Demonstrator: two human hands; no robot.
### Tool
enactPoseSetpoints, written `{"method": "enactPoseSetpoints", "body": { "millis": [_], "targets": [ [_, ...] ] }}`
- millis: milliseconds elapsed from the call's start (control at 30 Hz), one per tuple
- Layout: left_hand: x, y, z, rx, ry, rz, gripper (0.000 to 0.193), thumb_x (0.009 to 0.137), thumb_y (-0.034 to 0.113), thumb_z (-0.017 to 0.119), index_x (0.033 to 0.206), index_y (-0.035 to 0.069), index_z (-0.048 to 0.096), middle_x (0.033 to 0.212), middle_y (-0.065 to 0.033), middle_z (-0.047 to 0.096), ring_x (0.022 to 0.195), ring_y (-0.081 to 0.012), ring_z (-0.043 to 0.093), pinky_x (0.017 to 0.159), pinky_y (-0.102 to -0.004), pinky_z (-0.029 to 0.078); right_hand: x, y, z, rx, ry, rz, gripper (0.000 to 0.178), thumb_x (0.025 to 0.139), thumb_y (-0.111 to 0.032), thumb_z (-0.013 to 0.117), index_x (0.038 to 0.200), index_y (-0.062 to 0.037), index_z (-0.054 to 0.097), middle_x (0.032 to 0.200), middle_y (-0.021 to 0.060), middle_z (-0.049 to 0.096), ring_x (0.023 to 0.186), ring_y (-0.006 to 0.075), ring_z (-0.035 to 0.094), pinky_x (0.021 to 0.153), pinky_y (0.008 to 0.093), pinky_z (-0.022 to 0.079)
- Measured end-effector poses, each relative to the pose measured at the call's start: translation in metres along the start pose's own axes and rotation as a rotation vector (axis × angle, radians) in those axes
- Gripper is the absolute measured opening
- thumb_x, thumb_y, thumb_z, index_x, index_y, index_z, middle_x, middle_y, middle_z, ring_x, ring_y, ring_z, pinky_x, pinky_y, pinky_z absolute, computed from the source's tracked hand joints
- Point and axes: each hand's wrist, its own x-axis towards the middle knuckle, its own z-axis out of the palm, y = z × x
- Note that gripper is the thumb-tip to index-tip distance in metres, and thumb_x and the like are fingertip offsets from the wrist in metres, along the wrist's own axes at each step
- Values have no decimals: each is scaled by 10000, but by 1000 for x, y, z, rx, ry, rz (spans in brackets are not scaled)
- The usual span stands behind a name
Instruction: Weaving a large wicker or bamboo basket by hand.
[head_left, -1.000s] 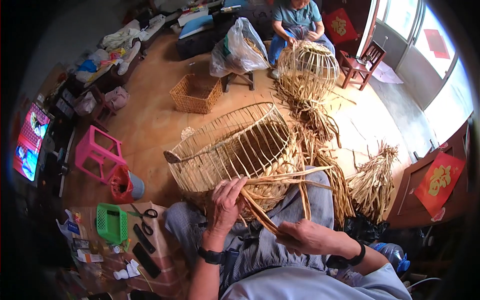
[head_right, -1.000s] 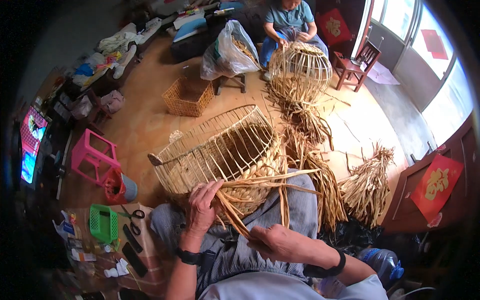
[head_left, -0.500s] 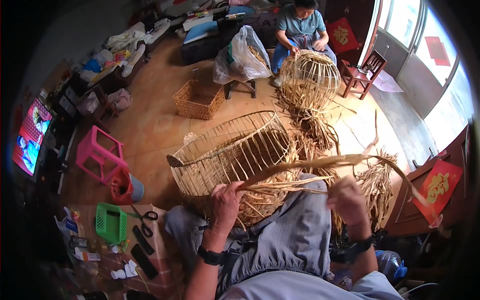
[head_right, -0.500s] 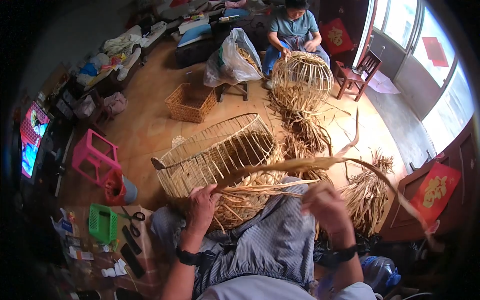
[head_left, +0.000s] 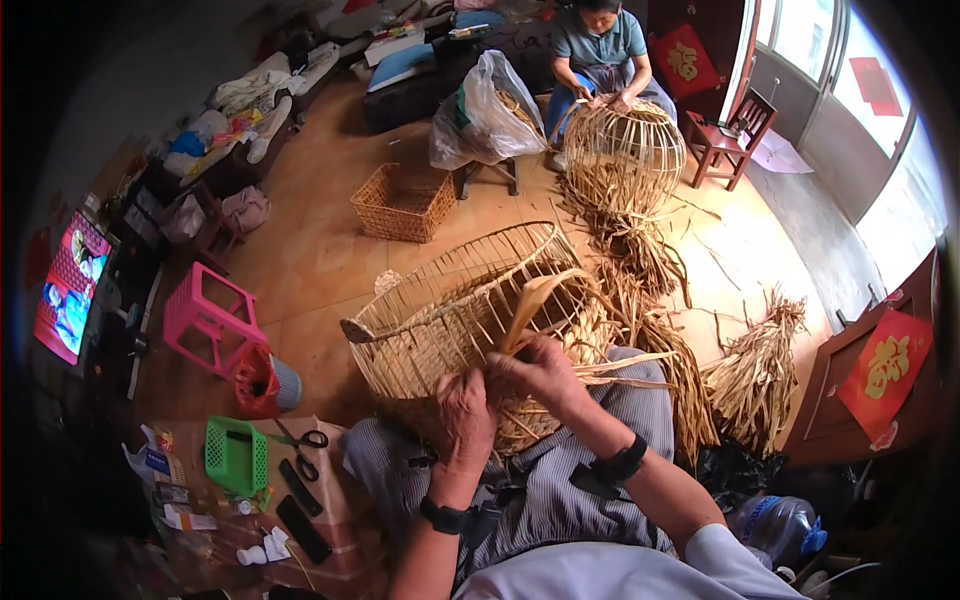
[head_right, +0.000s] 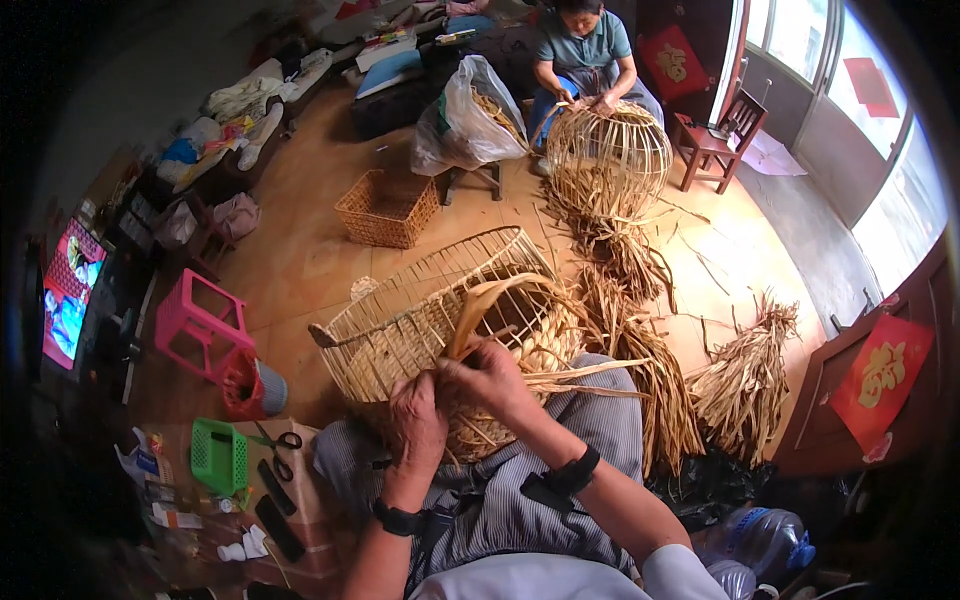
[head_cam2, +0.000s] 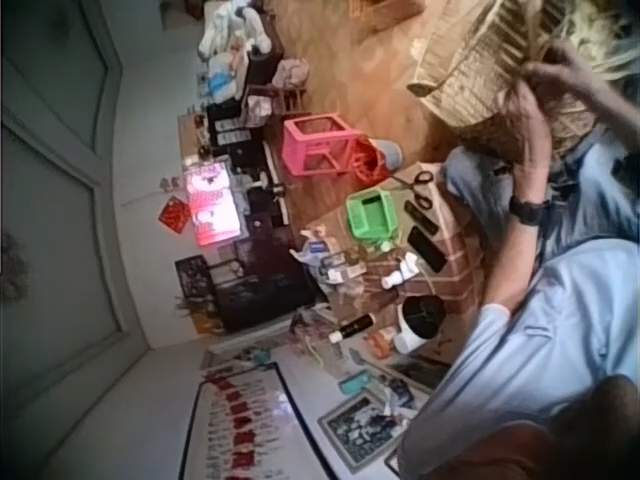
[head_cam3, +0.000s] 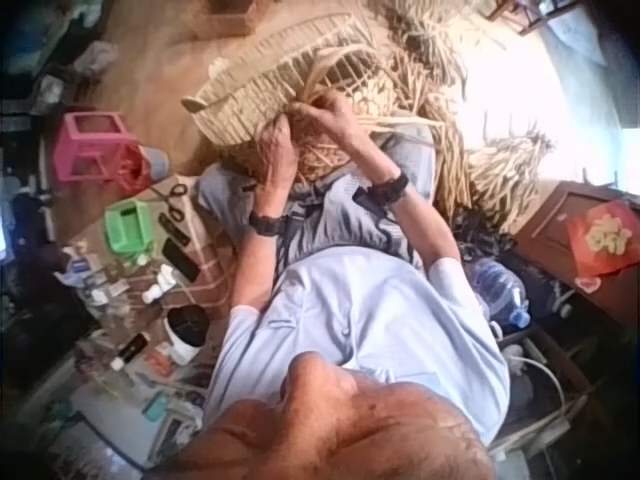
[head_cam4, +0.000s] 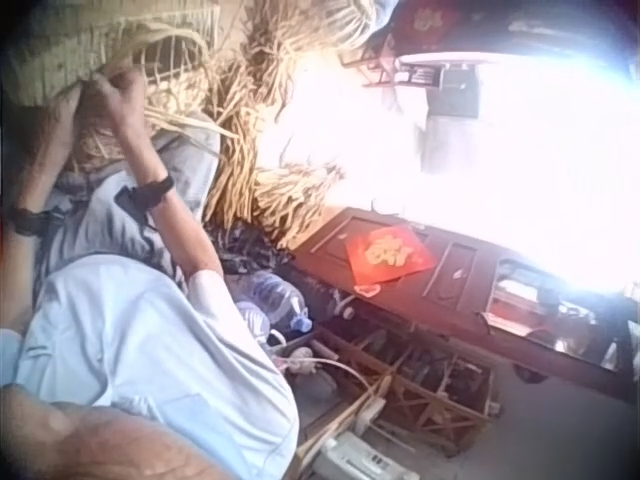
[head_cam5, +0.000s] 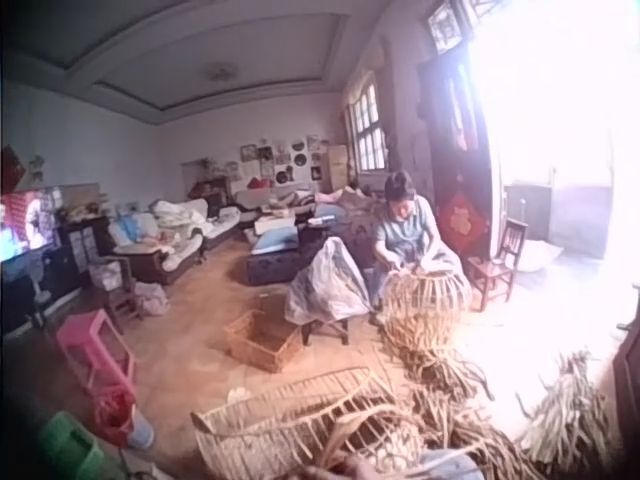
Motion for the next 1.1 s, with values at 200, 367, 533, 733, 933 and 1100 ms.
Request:
{"method": "enactPoseSetpoints", "body": {
  "millis": [200,367,533,733,933,1100],
  "targets": [
    [-8,12,0,-14,-72,-17,601,927,60,665,1474,17,420,1140,-272,677,1093,-474,608,1026,-511,449,44,-6,-30,110,68,-88,123,987,-115,716,1026,-12,660,810,15,692,679,99,618,593,250,499],
    [-11,15,15,306,-26,93,585,881,-14,563,1438,-127,420,1000,-259,636,934,-408,626,924,-503,497,70,-28,-20,-272,-192,-230,205,946,-135,738,1083,2,671,861,47,715,785,118,650,709,294,538],
    [-15,14,68,836,-93,70,385,907,36,519,1274,-62,575,935,-169,650,877,-268,647,703,-399,505,71,-28,-19,-847,-226,-599,96,826,-69,697,910,-28,676,848,159,627,729,330,595,713,411,532],
    [-19,18,46,746,82,277,320,924,129,491,1154,-34,642,1021,-195,636,988,-321,611,917,-431,460,34,-18,0,-1319,-37,-641,144,836,-121,689,967,-95,742,1019,178,672,807,384,694,660,468,551],
    [-13,-10,56,365,5,146,340,876,104,550,1176,-36,629,1069,-234,612,1041,-372,592,977,-486,444,47,10,2,-1506,83,-680,231,834,-55,619,1062,-32,648,1087,228,647,768,394,694,611,475,530],
    [-13,-31,44,19,144,343,486,836,51,581,1308,-64,566,1138,-262,621,1102,-425,593,1078,-543,429,60,6,-1,-1337,-14,-611,375,841,-17,622,1203,16,533,916,235,653,761,411,674,623,489,512]
  ]
}}
